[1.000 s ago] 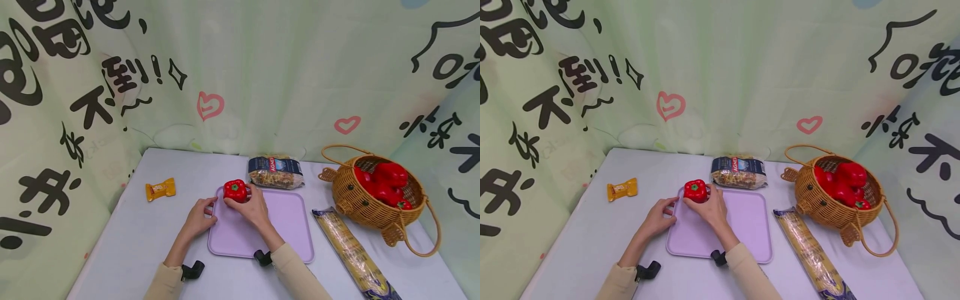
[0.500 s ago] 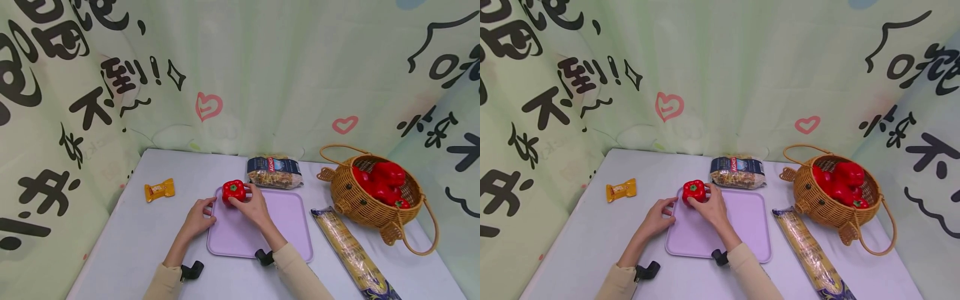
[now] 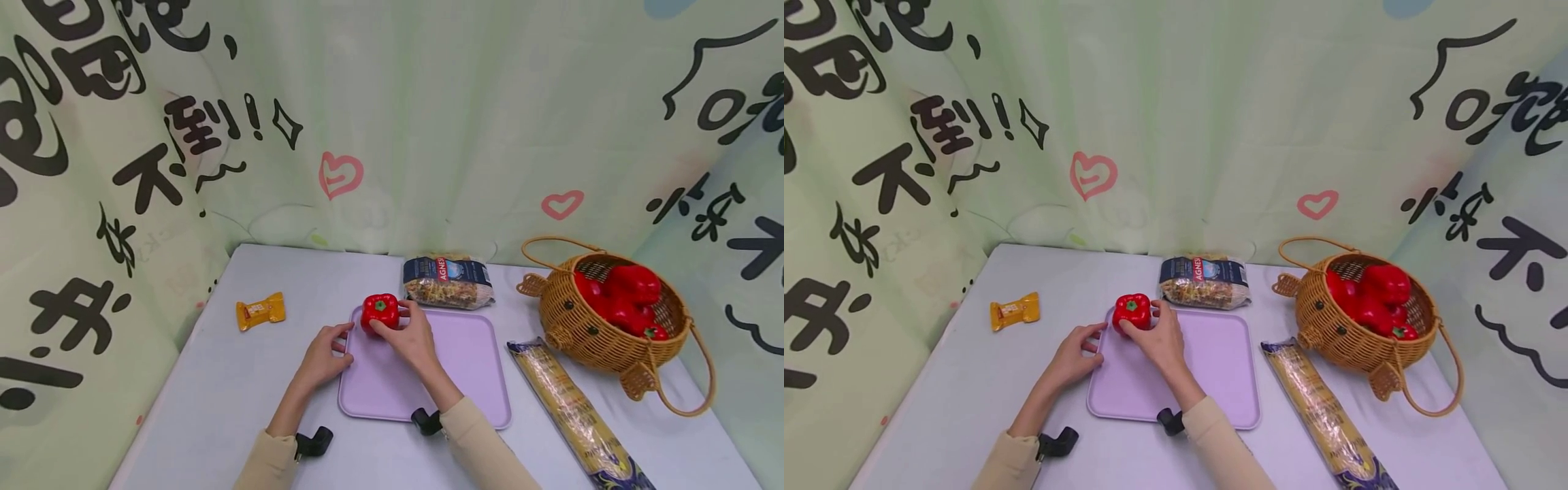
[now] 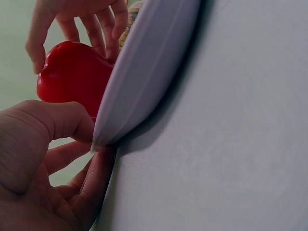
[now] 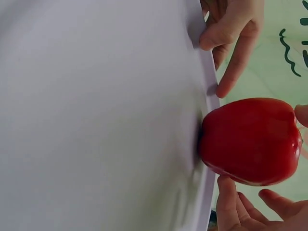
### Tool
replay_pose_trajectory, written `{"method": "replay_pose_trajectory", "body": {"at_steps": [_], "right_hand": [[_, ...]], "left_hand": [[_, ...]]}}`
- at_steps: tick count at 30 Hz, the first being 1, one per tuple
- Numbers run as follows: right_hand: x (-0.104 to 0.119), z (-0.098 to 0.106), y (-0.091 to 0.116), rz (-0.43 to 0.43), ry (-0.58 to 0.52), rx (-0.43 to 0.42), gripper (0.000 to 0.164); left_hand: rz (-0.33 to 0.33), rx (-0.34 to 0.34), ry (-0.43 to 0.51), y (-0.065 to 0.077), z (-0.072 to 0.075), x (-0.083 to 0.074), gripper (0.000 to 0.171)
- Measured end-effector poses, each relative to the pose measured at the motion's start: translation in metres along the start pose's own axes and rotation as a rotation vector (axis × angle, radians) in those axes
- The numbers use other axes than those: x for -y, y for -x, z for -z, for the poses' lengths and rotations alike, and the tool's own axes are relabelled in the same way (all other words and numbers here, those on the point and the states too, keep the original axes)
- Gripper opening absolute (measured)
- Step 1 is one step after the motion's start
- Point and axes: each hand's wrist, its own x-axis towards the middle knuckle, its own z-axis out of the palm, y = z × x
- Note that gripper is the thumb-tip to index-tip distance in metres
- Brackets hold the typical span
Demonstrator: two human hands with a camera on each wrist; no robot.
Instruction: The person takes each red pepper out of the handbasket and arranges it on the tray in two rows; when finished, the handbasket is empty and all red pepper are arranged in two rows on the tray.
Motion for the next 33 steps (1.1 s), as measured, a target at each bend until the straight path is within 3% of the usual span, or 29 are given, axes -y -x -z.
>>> {"method": "replay_pose_trajectory", "body": {"at_steps": [9, 19, 33], "right_hand": [[0.004, 0.016, 0.000, -0.011, 0.017, 0.030, 0.071], [0.004, 0.042, 0.002, 0.008, 0.005, 0.039, 0.068], [-0.008, 0.093, -0.002, 0.030, 0.076, -0.008, 0.065]], "left_hand": [[0.042, 0.000, 0.002, 0.002, 0.003, -0.002, 0.059], [0.040, -0.001, 0.001, 0.001, 0.003, -0.002, 0.059], [0.028, 0.002, 0.009, 0.001, 0.003, -0.005, 0.058]]}}
